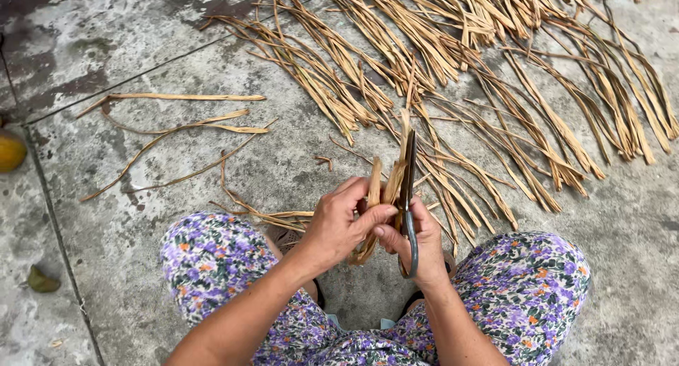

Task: The person sits on a low stool on a concrete patio sorting through piles of long dried leaf strips spread on the ground. They pick up individual strips, hold them over their lap, and use scissors to trim off damaged or uneven ends, setting trimmed pieces aside.

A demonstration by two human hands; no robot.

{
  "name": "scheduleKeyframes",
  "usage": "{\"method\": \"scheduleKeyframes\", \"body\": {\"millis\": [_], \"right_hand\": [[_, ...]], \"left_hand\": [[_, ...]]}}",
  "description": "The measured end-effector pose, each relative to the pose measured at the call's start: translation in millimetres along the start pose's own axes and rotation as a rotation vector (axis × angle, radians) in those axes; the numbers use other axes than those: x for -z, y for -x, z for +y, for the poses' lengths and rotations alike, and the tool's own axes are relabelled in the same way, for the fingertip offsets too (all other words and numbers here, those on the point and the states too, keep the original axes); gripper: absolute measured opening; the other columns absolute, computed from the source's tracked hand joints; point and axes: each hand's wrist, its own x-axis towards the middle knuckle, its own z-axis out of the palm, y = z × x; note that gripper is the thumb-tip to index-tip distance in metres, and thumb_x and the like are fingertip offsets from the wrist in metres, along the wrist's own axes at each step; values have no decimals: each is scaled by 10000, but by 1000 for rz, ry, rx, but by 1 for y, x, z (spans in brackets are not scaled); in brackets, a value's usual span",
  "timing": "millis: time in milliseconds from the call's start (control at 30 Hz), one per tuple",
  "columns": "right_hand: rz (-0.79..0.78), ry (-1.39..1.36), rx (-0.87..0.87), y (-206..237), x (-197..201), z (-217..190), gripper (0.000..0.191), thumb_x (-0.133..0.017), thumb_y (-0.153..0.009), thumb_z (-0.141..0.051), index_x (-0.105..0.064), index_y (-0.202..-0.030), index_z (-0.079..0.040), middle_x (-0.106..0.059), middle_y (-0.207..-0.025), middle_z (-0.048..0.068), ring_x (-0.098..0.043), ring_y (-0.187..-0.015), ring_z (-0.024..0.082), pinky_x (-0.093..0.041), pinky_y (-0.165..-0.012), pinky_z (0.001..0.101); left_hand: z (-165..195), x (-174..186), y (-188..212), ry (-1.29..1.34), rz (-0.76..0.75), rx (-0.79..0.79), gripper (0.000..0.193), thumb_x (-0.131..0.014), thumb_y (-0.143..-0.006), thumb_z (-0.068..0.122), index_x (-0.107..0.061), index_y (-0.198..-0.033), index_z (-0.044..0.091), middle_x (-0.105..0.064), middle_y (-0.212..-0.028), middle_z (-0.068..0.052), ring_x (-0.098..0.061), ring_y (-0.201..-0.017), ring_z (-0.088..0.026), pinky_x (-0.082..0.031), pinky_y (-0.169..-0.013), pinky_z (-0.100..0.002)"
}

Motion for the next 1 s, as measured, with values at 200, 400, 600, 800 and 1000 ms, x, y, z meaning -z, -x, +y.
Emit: {"method": "scheduleKeyframes", "body": {"millis": [200,400,600,800,1000], "right_hand": [[77,34,-43,-1,-1,-6,422,-766,-855,-48,-608,-1245,-73,-673,-757,-5,-590,-574,60,-471,-492,207],[-24,168,-56,-1,4,5,370,-733,-885,-8,-595,-1225,-53,-795,-935,74,-768,-834,131,-566,-638,236],[-219,92,30,1,3,22,381,-734,-900,16,-591,-1247,-52,-747,-1053,87,-765,-938,169,-630,-839,305],[-166,189,83,2,1,16,507,-788,-850,-67,-594,-1319,-76,-743,-1055,60,-743,-991,160,-628,-868,327],[45,385,159,3,0,3,735,-845,-777,-303,-558,-1418,-88,-692,-1162,63,-643,-1012,155,-570,-891,331]], "left_hand": [[-15,-15,-8,460,112,32,255,-615,-1031,256,-660,-1212,82,-689,-967,10,-668,-861,-64,-589,-712,-245],[-33,-14,-13,662,224,37,293,-565,-1128,280,-620,-1277,34,-621,-877,29,-540,-705,-24,-471,-615,-162],[-29,-7,-13,981,86,194,293,-718,-964,159,-680,-1216,14,-656,-831,44,-456,-556,5,-374,-465,-153],[-28,-3,-10,942,105,122,226,-728,-1008,145,-729,-1180,-1,-683,-825,7,-513,-597,-12,-431,-518,-164],[-24,-3,-5,828,192,127,248,-699,-979,137,-715,-1185,0,-777,-968,-31,-497,-588,-11,-426,-517,-168]]}}
